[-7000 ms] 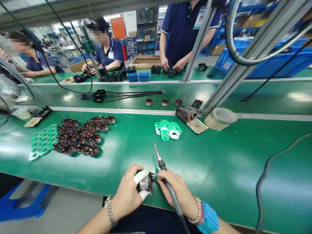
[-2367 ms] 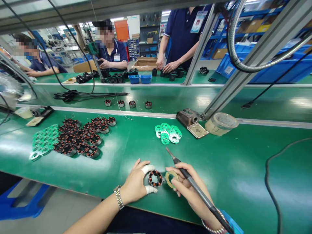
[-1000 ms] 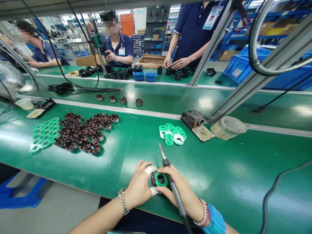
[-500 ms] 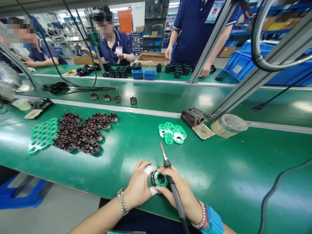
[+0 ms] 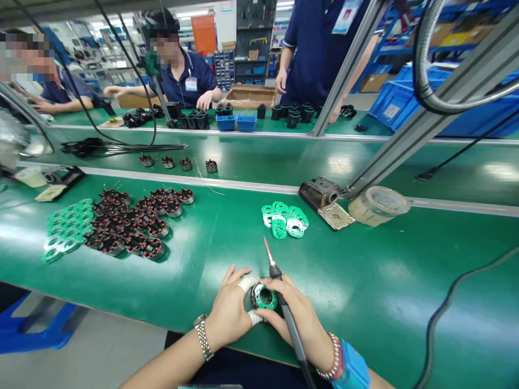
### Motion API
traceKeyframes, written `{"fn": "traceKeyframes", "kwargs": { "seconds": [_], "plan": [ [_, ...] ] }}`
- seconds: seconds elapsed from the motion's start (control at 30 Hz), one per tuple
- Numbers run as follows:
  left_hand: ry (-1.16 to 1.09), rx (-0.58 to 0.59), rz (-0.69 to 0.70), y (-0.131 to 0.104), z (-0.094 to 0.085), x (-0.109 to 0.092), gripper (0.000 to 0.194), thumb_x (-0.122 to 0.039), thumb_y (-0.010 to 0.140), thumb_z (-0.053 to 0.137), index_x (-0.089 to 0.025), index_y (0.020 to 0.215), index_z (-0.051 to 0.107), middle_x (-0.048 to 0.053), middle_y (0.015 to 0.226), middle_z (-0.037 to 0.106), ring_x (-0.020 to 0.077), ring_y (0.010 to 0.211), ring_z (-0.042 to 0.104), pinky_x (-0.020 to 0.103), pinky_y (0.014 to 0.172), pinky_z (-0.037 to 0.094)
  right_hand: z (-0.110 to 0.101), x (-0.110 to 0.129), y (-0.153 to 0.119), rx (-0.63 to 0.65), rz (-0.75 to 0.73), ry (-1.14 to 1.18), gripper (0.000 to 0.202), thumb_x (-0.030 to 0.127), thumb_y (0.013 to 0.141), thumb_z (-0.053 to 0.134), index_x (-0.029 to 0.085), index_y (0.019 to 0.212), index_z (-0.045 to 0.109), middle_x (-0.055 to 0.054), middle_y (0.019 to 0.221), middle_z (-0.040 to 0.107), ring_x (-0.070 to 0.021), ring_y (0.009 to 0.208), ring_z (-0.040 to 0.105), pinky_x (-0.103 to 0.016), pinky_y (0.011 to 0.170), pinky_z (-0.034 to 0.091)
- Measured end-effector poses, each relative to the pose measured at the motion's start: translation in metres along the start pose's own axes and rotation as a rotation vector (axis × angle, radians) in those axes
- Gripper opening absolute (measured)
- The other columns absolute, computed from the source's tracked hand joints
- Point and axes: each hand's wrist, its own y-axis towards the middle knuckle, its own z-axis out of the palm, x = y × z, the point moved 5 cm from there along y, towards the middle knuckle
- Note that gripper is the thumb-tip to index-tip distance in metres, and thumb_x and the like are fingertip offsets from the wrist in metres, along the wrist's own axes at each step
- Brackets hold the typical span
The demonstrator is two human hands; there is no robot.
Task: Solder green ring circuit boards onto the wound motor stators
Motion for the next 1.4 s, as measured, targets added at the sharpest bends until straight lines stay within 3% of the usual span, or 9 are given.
{"fn": "traceKeyframes", "kwargs": {
  "seconds": [0.17, 0.3, 0.5, 0.6, 0.73, 0.87, 1.03, 1.4],
  "plan": [
    [0.009, -0.005, -0.006, 0.001, 0.001, -0.002, 0.052, -0.019, 0.061, 0.066, -0.021, 0.112, 0.053, 0.01, 0.11, 0.064, 0.0295, 0.116, 0.049, 0.057, 0.105, 0.024, 0.003, -0.002, -0.004, -0.056, -0.009, 0.006, 0.028, 0.021, 0.079, 0.059, 0.023, 0.105, 0.048, -0.008, 0.095, 0.065, -0.0218, 0.086, 0.063, -0.034, 0.075, 0.054],
    [0.018, 0.013, -0.006, 0.002, 0.002, -0.002, 0.053, -0.019, 0.062, 0.066, -0.021, 0.113, 0.053, 0.01, 0.112, 0.063, 0.029, 0.118, 0.047, 0.056, 0.107, 0.022, 0.001, -0.003, -0.003, -0.023, 0.018, 0.018, 0.033, 0.025, 0.077, 0.062, 0.023, 0.107, 0.048, -0.009, 0.099, 0.065, -0.0222, 0.09, 0.064, -0.034, 0.078, 0.054],
    [-0.087, 0.177, 0.113, -0.006, -0.006, 0.002, 0.08, -0.022, 0.06, 0.068, -0.019, 0.132, 0.033, 0.013, 0.135, 0.044, 0.0292, 0.128, 0.034, 0.055, 0.109, 0.015, -0.025, -0.002, -0.013, -0.082, 0.009, -0.087, 0.027, 0.022, 0.08, 0.058, 0.024, 0.104, 0.045, -0.01, 0.105, 0.066, -0.0225, 0.096, 0.064, -0.036, 0.082, 0.053],
    [-0.173, 0.229, 0.087, -0.007, -0.011, 0.001, 0.08, -0.024, 0.063, 0.066, -0.021, 0.134, 0.031, 0.011, 0.138, 0.04, 0.0287, 0.129, 0.032, 0.053, 0.108, 0.019, -0.035, -0.001, -0.024, -0.133, 0.007, -0.122, 0.024, 0.015, 0.081, 0.054, 0.025, 0.101, 0.045, -0.007, 0.098, 0.069, -0.0213, 0.094, 0.065, -0.034, 0.081, 0.053],
    [-0.196, 0.14, -0.012, -0.003, -0.008, -0.003, 0.074, -0.033, 0.058, 0.074, -0.02, 0.125, 0.044, 0.011, 0.128, 0.052, 0.0305, 0.12, 0.045, 0.05, 0.103, 0.033, -0.035, 0.002, -0.033, -0.139, 0.017, -0.112, 0.024, 0.011, 0.081, 0.052, 0.025, 0.099, 0.045, -0.006, 0.095, 0.071, -0.0214, 0.092, 0.066, -0.033, 0.079, 0.054],
    [-0.214, 0.016, -0.045, 0.0, -0.002, -0.006, 0.051, -0.026, 0.065, 0.069, -0.019, 0.114, 0.055, 0.01, 0.115, 0.062, 0.0255, 0.105, 0.059, 0.041, 0.093, 0.047, -0.031, 0.004, -0.035, -0.105, 0.033, -0.099, 0.021, 0.012, 0.082, 0.049, 0.025, 0.099, 0.045, -0.006, 0.093, 0.071, -0.0211, 0.092, 0.066, -0.032, 0.078, 0.054],
    [-0.193, -0.055, -0.117, 0.001, -0.001, -0.002, 0.044, -0.022, 0.063, 0.071, -0.016, 0.106, 0.061, 0.01, 0.105, 0.067, 0.0261, 0.099, 0.062, 0.041, 0.09, 0.05, -0.028, 0.004, -0.035, -0.07, 0.039, -0.102, 0.017, 0.012, 0.085, 0.045, 0.024, 0.097, 0.044, -0.007, 0.095, 0.071, -0.0186, 0.093, 0.065, -0.029, 0.08, 0.054],
    [-0.239, -0.072, -0.087, 0.001, 0.0, 0.001, 0.045, -0.023, 0.063, 0.073, -0.019, 0.107, 0.062, 0.008, 0.103, 0.068, 0.0254, 0.097, 0.063, 0.04, 0.089, 0.051, -0.014, -0.006, -0.037, -0.011, 0.136, -0.072, 0.016, 0.013, 0.087, 0.04, 0.023, 0.1, 0.042, -0.012, 0.105, 0.066, -0.0185, 0.098, 0.064, -0.03, 0.084, 0.053]
  ]
}}
